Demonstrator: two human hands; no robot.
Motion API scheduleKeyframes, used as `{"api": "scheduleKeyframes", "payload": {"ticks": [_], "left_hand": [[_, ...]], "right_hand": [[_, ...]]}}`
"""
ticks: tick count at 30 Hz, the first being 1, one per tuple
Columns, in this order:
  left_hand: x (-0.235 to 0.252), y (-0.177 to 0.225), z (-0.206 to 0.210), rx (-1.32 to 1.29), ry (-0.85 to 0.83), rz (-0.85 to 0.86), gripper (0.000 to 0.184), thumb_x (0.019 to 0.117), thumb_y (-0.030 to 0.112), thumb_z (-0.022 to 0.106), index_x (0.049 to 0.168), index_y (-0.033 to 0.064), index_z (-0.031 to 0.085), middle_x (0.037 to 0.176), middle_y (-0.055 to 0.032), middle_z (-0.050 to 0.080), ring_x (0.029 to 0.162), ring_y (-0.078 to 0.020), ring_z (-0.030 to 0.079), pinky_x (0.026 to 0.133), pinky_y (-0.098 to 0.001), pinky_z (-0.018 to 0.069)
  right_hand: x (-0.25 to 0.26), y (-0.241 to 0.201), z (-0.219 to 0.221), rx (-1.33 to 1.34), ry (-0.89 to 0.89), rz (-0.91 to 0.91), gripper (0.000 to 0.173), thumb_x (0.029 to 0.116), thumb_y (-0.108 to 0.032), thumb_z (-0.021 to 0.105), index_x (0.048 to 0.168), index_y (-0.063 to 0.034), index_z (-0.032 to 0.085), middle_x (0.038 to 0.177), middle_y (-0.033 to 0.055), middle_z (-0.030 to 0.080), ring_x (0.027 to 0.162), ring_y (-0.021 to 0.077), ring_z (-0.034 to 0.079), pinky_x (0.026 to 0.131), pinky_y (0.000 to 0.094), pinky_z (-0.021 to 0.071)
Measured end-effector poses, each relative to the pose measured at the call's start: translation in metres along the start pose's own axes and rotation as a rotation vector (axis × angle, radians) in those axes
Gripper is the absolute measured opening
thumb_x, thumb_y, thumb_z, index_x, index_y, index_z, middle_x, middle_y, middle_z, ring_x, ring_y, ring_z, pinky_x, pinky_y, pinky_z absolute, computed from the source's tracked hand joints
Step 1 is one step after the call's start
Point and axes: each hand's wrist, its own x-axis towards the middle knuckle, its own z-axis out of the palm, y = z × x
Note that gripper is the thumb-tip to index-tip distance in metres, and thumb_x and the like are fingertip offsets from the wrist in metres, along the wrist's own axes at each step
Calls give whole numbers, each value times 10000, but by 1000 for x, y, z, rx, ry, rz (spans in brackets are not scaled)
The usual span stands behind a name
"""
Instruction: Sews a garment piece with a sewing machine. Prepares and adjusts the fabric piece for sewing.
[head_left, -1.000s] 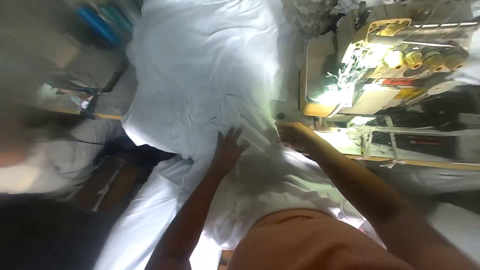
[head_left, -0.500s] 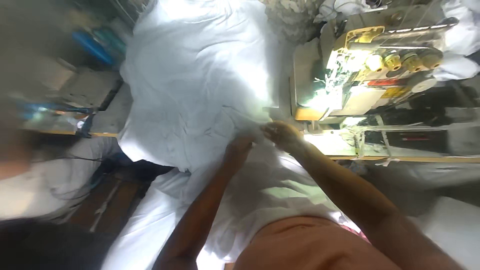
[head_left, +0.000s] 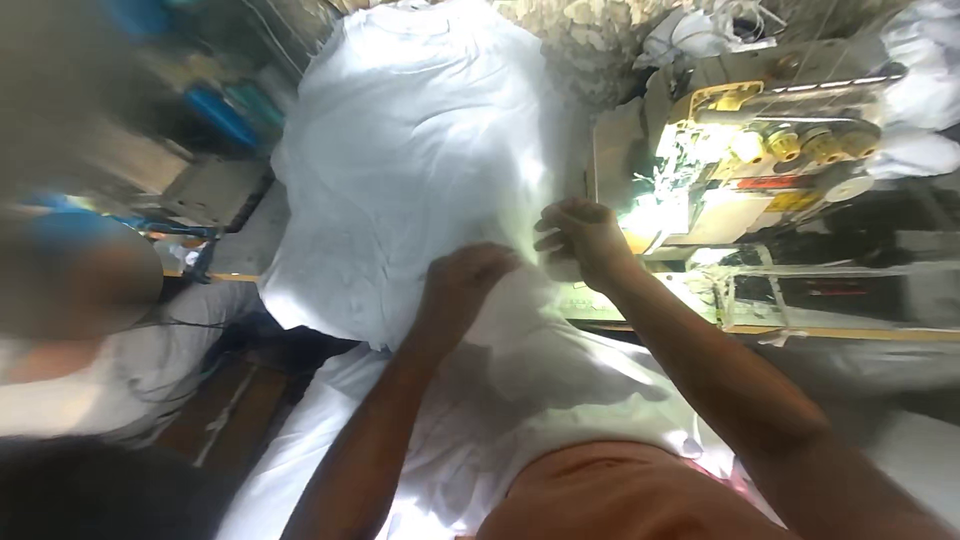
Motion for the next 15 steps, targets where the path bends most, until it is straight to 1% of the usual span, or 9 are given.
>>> {"api": "scheduleKeyframes", "payload": {"ticks": [2, 4, 5, 7, 8, 10, 12, 14, 15], "left_hand": [[17, -4, -7, 59, -75, 23, 205, 1003, 155, 626, 1017, -16, 740, 879, -100, 718, 769, -85, 639, 739, -262, 523], [23, -28, 1, 132, -370, -94, 208, 997, 147, 653, 1019, -41, 739, 924, -186, 730, 865, -278, 703, 843, -487, 553], [21, -42, 11, 161, -534, -191, 222, 1004, 153, 650, 1023, -52, 730, 949, -223, 715, 924, -354, 687, 888, -569, 516], [6, -69, 32, 186, -682, -315, 248, 1019, 183, 638, 1068, -41, 731, 1023, -234, 707, 1009, -391, 666, 940, -610, 480], [-3, -79, 39, 183, -677, -347, 259, 1026, 187, 629, 1112, -36, 727, 1081, -237, 705, 1060, -399, 664, 973, -615, 471], [-16, -93, 49, 145, -596, -356, 269, 1031, 185, 620, 1136, -40, 724, 1094, -248, 708, 1063, -405, 668, 974, -609, 472], [-17, -100, 54, 104, -550, -377, 263, 1029, 185, 625, 1132, -32, 731, 1092, -238, 715, 1059, -383, 673, 976, -593, 478], [-15, -101, 53, 75, -548, -417, 248, 1026, 184, 631, 1123, -19, 735, 1088, -217, 719, 1056, -362, 674, 974, -590, 479], [-15, -101, 53, 71, -545, -425, 249, 1026, 189, 630, 1117, -18, 736, 1082, -213, 721, 1050, -359, 676, 969, -590, 479]], "right_hand": [[-2, 9, 1, 49, 55, 11, 131, 1081, -118, 477, 1111, -15, 553, 976, 68, 680, 733, 132, 708, 616, 280, 604], [-2, 34, -6, 75, 138, 64, 191, 1085, -144, 480, 1186, 6, 541, 1041, 95, 635, 781, 146, 685, 658, 305, 596], [-2, 48, -13, 47, 160, 82, 213, 1080, -143, 493, 1213, 17, 542, 1036, 99, 617, 788, 140, 654, 667, 305, 571], [-6, 72, -29, -89, 150, 91, 206, 1060, -134, 539, 1193, 20, 571, 978, 84, 618, 727, 106, 600, 622, 280, 523], [-10, 81, -36, -179, 111, 77, 202, 1049, -127, 559, 1182, 23, 586, 988, 86, 623, 707, 98, 585, 613, 273, 511], [-16, 97, -47, -382, 21, -2, 234, 1021, -123, 602, 1191, 37, 614, 1084, 134, 648, 780, 138, 616, 699, 326, 537], [-24, 101, -50, -571, -37, -85, 309, 993, -151, 646, 1239, 36, 634, 1198, 208, 655, 970, 272, 668, 869, 481, 544], [-34, 103, -48, -677, -50, -144, 350, 995, -188, 650, 1267, 29, 618, 1196, 216, 647, 935, 295, 670, 832, 492, 549], [-38, 104, -48, -691, -55, -126, 375, 998, -200, 654, 1289, 30, 596, 1206, 217, 643, 967, 303, 673, 852, 494, 552]]}}
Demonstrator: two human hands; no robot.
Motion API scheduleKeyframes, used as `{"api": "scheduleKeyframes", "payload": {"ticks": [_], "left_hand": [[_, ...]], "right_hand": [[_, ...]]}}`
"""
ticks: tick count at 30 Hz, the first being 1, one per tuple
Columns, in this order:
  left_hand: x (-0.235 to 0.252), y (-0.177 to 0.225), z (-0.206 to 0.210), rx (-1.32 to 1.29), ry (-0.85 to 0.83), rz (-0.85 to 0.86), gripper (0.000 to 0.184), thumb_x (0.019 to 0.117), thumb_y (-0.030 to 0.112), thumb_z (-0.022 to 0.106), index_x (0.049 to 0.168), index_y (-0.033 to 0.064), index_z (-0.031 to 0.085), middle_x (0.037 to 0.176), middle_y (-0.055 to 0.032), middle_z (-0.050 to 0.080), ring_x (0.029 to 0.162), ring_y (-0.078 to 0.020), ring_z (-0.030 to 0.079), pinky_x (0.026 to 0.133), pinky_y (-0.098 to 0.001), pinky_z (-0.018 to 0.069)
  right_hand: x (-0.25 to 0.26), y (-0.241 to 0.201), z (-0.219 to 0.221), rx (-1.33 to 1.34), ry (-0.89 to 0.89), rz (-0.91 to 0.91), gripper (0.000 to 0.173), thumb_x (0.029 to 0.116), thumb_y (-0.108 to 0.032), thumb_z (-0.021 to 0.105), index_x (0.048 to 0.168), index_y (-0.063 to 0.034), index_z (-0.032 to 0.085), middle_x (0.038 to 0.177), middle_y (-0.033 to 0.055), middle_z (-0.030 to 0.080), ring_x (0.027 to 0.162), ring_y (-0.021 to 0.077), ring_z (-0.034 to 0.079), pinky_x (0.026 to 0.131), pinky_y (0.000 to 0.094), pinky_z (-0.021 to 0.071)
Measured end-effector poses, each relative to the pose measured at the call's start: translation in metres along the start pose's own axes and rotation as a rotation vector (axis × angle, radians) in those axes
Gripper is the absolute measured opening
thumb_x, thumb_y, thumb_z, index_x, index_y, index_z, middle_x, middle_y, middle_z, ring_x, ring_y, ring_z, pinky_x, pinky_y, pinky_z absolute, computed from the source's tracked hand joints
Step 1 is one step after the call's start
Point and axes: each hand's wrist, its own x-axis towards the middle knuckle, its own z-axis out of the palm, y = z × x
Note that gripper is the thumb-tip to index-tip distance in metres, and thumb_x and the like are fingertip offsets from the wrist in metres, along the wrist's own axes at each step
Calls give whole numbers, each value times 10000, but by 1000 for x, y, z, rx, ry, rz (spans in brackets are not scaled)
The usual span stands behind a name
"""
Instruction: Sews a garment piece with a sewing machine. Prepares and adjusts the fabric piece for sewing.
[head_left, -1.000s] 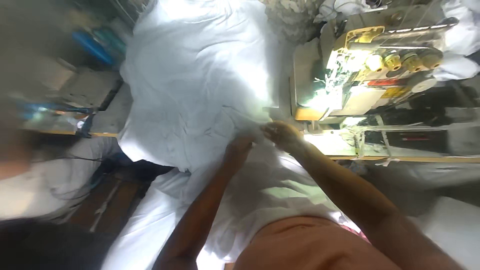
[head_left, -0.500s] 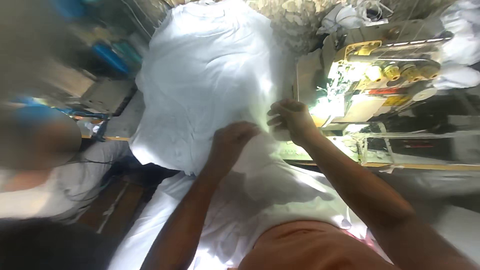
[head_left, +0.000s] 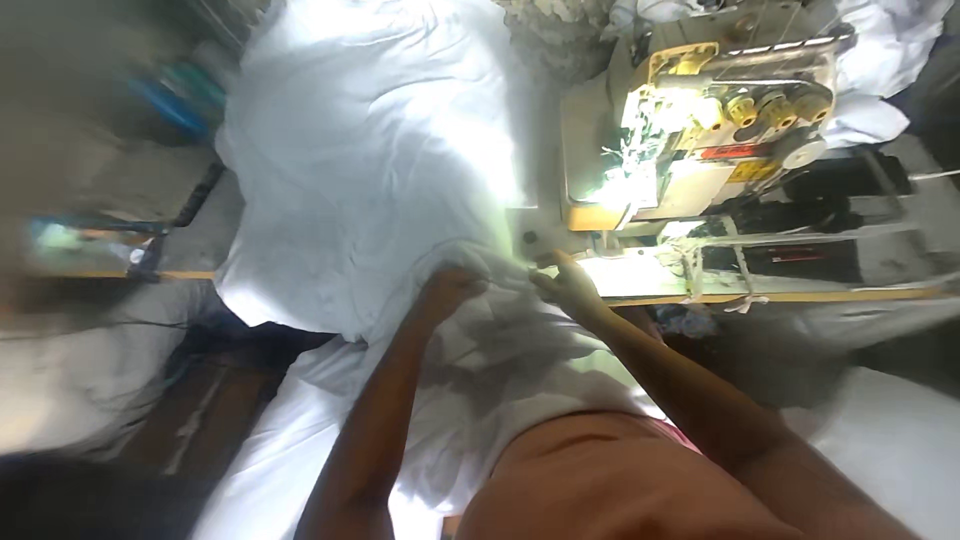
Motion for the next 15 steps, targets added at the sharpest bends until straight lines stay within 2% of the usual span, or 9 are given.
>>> {"api": "scheduleKeyframes", "payload": {"ticks": [2, 5, 8, 10, 11, 12, 13, 14, 15], "left_hand": [[-1, -3, 2, 1, 13, 9, 254, 1025, 200, 633, 1107, -17, 737, 1054, -213, 722, 1023, -358, 679, 951, -590, 484], [-1, -2, 4, 2, 18, 7, 268, 1026, 212, 634, 1109, -22, 733, 1046, -220, 722, 1025, -364, 678, 950, -596, 480], [-4, 2, 4, -12, 41, 17, 249, 1025, 197, 632, 1091, -19, 737, 1037, -212, 721, 1007, -345, 677, 937, -574, 486], [-9, 5, 5, -19, 67, 12, 260, 1039, 198, 610, 1114, -15, 737, 1058, -212, 721, 1017, -345, 676, 945, -568, 483], [-11, 4, 7, -12, 83, 20, 276, 1050, 205, 589, 1120, -21, 732, 1060, -219, 715, 1013, -351, 670, 939, -571, 479], [-12, 4, 8, 5, 91, 25, 300, 1061, 217, 566, 1118, -30, 726, 1063, -231, 707, 1019, -368, 666, 938, -584, 474], [-13, 4, 9, 25, 90, 25, 320, 1071, 227, 547, 1121, -36, 721, 1069, -239, 702, 1028, -382, 662, 937, -593, 470], [-13, 6, 9, 44, 79, 11, 337, 1078, 241, 531, 1127, -36, 716, 1076, -244, 699, 1039, -392, 659, 939, -602, 467], [-12, 7, 10, 54, 68, -5, 344, 1082, 249, 525, 1134, -33, 715, 1086, -246, 696, 1047, -398, 656, 937, -610, 462]], "right_hand": [[-4, 2, 3, -42, -3, 8, 447, 966, -201, 703, 1321, 44, 589, 1208, 241, 652, 1052, 352, 665, 913, 541, 532], [1, -4, 7, -186, -26, 43, 428, 941, -192, 735, 1301, 14, 629, 1209, 238, 648, 1047, 385, 659, 884, 579, 518], [14, -10, 9, -191, 0, 67, 273, 997, -178, 653, 1196, 4, 695, 1198, 238, 641, 1062, 393, 646, 885, 588, 505], [19, -10, 8, -30, 43, 86, 269, 1021, -152, 603, 1178, 52, 681, 1171, 234, 658, 1025, 338, 661, 898, 529, 520], [20, -12, 7, 96, 53, 130, 265, 1040, -159, 570, 1178, 52, 653, 1110, 189, 669, 899, 248, 665, 816, 439, 548], [21, -14, 9, 263, 72, 186, 219, 1063, -175, 531, 1127, 19, 609, 965, 99, 642, 667, 120, 599, 615, 294, 531], [21, -19, 11, 475, 79, 281, 182, 1086, -201, 500, 1072, -27, 550, 839, 42, 602, 508, 63, 526, 470, 217, 477], [20, -25, 12, 671, 86, 391, 181, 1093, -238, 489, 1042, -66, 516, 764, 21, 581, 439, 54, 485, 406, 197, 434], [20, -28, 13, 811, 104, 482, 182, 1086, -259, 506, 1048, -82, 515, 744, 17, 582, 437, 59, 492, 399, 195, 428]]}}
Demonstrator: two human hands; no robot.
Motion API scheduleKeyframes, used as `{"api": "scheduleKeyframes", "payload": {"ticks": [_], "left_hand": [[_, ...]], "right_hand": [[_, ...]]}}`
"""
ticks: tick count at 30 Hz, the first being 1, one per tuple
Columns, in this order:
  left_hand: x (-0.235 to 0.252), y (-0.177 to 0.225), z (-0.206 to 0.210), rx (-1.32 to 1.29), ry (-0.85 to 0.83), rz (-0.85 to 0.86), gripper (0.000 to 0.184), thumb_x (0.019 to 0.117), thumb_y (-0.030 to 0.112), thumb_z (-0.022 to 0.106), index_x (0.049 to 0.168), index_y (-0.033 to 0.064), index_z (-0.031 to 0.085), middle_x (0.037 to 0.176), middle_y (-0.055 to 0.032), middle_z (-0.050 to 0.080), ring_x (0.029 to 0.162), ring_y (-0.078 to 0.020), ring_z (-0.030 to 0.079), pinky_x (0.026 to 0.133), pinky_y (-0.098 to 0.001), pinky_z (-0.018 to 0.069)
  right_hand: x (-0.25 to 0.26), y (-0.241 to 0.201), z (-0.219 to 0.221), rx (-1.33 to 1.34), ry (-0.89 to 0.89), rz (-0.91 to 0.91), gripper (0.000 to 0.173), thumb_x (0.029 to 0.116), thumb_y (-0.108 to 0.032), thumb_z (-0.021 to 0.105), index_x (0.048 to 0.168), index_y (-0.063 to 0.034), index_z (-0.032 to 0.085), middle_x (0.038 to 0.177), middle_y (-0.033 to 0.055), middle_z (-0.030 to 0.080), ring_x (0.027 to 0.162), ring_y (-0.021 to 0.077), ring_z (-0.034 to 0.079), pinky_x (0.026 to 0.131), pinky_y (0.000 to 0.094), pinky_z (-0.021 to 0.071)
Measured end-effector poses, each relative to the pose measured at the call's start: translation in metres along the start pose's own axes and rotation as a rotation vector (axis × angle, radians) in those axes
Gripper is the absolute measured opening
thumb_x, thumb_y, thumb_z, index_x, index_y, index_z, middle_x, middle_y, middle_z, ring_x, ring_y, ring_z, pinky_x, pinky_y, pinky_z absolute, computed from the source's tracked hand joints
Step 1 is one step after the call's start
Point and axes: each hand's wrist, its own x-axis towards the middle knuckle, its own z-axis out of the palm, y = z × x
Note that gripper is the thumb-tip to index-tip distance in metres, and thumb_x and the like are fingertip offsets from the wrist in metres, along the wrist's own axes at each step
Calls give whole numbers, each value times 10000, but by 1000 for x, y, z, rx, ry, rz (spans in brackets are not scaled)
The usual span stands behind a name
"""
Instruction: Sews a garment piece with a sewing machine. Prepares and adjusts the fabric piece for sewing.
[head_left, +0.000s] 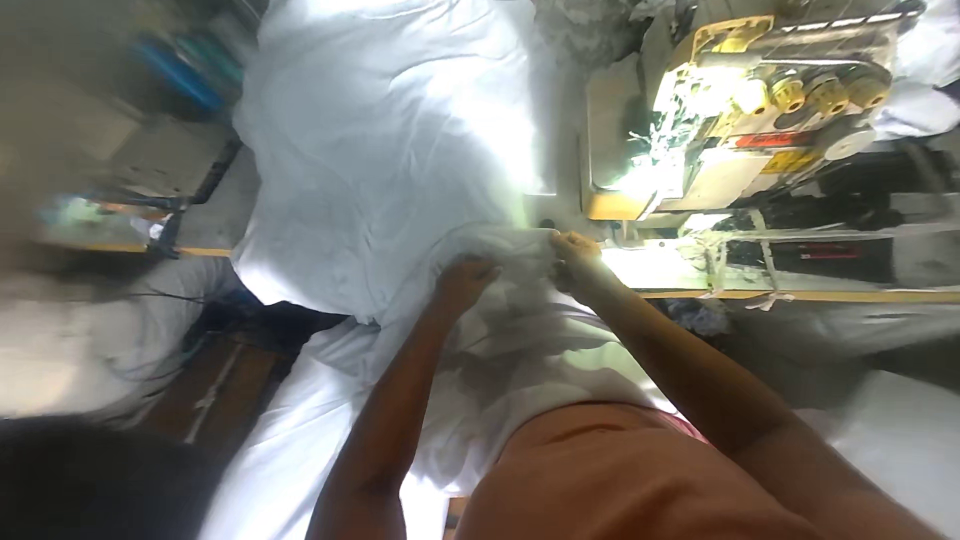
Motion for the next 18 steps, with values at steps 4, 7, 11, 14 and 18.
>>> {"api": "scheduleKeyframes", "payload": {"ticks": [4, 7, 11, 14, 18], "left_hand": [[2, 3, 0, -5, 1, -16, 336, 1076, 248, 535, 1130, -33, 712, 1101, -248, 686, 1052, -405, 649, 927, -624, 455], [-3, 12, -5, -119, 108, 49, 300, 1066, 198, 553, 1094, -55, 712, 1003, -218, 705, 943, -311, 666, 887, -521, 494], [-22, 58, -41, -232, 346, 333, 198, 1018, 132, 611, 1048, -19, 734, 961, -76, 730, 858, -8, 642, 822, -191, 516], [-30, 86, -64, -210, 438, 522, 162, 986, 139, 649, 1025, 10, 739, 950, -34, 727, 848, 39, 631, 798, -132, 500], [-23, 93, -63, -175, 503, 525, 165, 980, 191, 672, 1029, 41, 723, 934, -16, 715, 842, -1, 635, 782, -190, 504]], "right_hand": [[-3, 5, 6, 277, 42, 81, 120, 1036, -66, 562, 1140, -48, 504, 864, 48, 653, 657, 106, 666, 595, 243, 572], [-5, -6, 10, 310, 35, 4, 38, 1041, -46, 539, 1070, -60, 517, 849, 34, 659, 661, 108, 681, 601, 248, 589], [-23, -50, 24, 160, -63, -196, 124, 1067, -152, 535, 980, -65, 552, 803, 21, 689, 636, 126, 700, 598, 290, 612], [-42, -66, 36, 109, -120, -340, 179, 1050, -95, 554, 875, -64, 564, 721, 11, 683, 588, 108, 692, 572, 274, 614], [-59, -62, 42, 48, -176, -501, 225, 1042, -43, 517, 834, -97, 585, 699, -72, 629, 608, 12, 631, 621, 208, 584]]}}
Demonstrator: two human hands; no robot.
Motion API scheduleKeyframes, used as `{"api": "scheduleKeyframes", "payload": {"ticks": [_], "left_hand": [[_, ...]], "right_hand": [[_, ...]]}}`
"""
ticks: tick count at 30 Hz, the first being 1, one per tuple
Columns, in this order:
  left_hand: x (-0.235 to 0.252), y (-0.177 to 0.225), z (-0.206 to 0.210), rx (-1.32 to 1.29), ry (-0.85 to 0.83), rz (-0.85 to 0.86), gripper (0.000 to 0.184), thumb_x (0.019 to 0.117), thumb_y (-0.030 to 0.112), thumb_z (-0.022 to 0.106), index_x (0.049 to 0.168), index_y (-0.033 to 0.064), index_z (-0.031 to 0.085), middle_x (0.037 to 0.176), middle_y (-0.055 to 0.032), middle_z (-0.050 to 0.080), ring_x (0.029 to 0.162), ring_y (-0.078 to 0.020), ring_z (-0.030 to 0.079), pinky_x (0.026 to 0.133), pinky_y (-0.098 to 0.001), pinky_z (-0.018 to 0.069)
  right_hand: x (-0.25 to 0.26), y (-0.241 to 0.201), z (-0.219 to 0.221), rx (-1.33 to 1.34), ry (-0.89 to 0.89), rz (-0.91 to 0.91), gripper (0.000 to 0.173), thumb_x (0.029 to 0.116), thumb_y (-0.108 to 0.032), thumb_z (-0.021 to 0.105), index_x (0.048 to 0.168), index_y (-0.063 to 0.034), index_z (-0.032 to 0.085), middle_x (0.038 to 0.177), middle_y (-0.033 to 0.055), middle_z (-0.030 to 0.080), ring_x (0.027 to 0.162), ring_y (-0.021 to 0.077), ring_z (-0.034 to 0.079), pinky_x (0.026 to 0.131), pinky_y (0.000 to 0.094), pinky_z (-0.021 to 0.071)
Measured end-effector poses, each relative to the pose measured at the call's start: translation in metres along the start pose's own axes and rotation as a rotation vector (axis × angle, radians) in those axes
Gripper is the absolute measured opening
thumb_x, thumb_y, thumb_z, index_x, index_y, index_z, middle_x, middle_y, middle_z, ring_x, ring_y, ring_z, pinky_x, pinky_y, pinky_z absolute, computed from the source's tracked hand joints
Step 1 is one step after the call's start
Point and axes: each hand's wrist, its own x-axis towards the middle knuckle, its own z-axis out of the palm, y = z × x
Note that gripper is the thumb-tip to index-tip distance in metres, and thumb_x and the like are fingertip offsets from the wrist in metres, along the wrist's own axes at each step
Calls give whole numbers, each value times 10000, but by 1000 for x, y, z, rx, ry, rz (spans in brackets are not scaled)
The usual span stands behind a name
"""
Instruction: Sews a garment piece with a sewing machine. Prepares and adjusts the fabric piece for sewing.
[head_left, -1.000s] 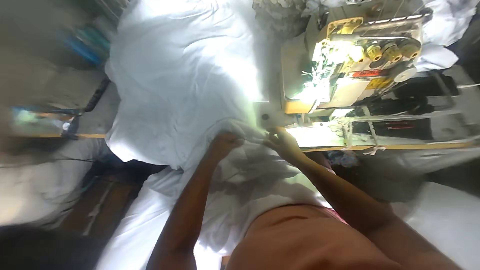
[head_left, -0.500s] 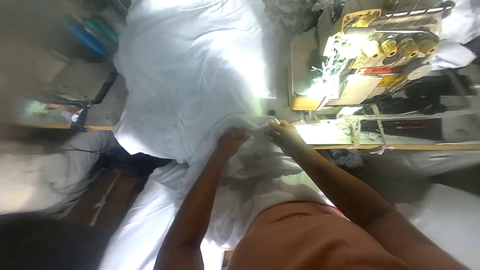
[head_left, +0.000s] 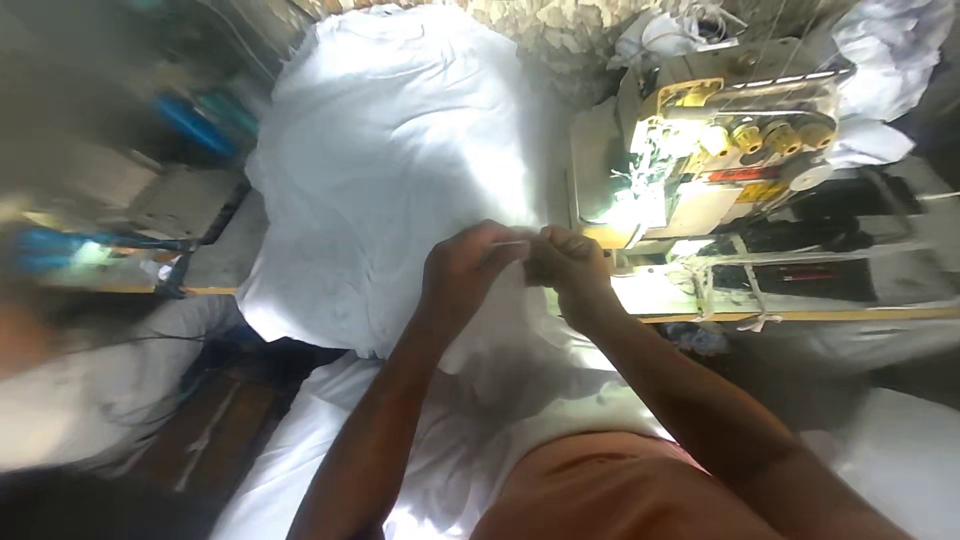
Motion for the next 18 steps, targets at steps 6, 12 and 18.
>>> {"api": "scheduleKeyframes", "payload": {"ticks": [6, 12, 18], "left_hand": [[0, -3, 11, 10, 71, 43, 149, 978, 134, 663, 1013, 11, 740, 917, -44, 665, 824, -10, 582, 759, -142, 458], [0, -6, 18, 36, 119, -5, 160, 985, 181, 666, 1008, 30, 713, 939, -29, 681, 793, -10, 578, 726, -168, 455], [-10, 10, -12, -97, -279, -178, 150, 959, 145, 690, 1002, 4, 659, 777, -15, 626, 662, -16, 560, 633, -184, 482]], "right_hand": [[-5, 3, -7, -69, -47, -37, 208, 1038, -36, 499, 862, -89, 597, 734, -84, 603, 659, -12, 606, 681, 186, 559], [-6, 13, -10, -149, -100, -125, 152, 1016, -29, 524, 894, -75, 601, 713, -92, 569, 638, -34, 548, 638, 150, 500], [-18, 13, -28, -323, -185, -223, 89, 978, -25, 602, 1032, -36, 672, 798, -87, 642, 682, -63, 571, 653, 129, 509]]}}
